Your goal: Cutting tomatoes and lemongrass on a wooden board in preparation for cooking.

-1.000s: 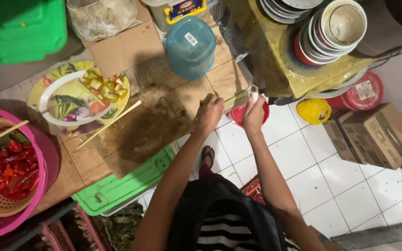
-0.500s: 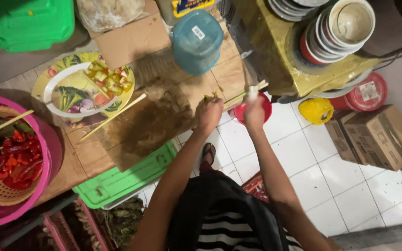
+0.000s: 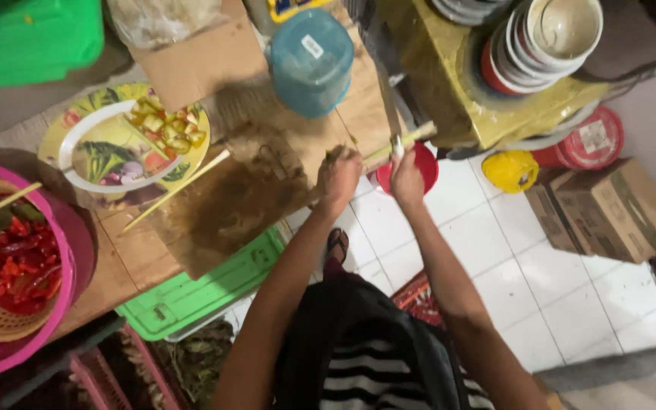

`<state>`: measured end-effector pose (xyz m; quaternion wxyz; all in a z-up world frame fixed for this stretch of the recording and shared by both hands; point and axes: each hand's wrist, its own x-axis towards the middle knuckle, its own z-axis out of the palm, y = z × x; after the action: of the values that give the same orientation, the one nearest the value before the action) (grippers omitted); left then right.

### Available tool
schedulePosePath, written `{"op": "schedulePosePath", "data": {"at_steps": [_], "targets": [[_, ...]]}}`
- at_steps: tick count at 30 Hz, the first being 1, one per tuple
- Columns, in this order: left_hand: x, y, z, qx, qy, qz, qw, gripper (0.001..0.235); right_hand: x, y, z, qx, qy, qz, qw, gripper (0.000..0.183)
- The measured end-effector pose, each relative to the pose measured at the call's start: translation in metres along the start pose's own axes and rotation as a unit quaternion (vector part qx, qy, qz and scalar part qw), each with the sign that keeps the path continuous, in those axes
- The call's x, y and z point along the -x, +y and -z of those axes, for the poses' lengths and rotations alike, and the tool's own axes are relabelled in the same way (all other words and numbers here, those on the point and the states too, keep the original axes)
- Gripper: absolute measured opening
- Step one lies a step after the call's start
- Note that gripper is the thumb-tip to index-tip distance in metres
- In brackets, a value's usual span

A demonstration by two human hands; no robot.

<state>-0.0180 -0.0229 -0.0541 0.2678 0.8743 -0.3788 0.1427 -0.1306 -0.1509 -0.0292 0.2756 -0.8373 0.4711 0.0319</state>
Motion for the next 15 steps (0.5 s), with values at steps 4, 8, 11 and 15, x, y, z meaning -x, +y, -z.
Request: {"op": "schedulePosePath", "data": {"at_steps": [4, 8, 11, 15], "targets": [[-0.001, -0.014, -0.042, 0.105, -0.189, 0.139, 0.966, 0.02, 0.0, -0.02, 0.024, -0.08, 0.005, -0.014, 0.997, 0.041], [0.013, -0.008, -0.014, -0.048, 0.018, -0.039, 0.998, 0.015, 0.014, -0.001, -0.009, 0.002, -0.005, 0.023, 1.0, 0.041], [-0.005, -0.005, -0.012, -0.035, 0.038, -0.044, 0.998, 0.019, 0.006, -0.015, -0.006, -0.006, 0.002, 0.033, 0.999, 0.043], [-0.002, 0.002, 0.048, 0.033, -0.009, -0.021, 0.999, 0.032, 0.019, -0.02, 0.004, 0.066, -0.039, 0.032, 0.997, 0.048]]}}
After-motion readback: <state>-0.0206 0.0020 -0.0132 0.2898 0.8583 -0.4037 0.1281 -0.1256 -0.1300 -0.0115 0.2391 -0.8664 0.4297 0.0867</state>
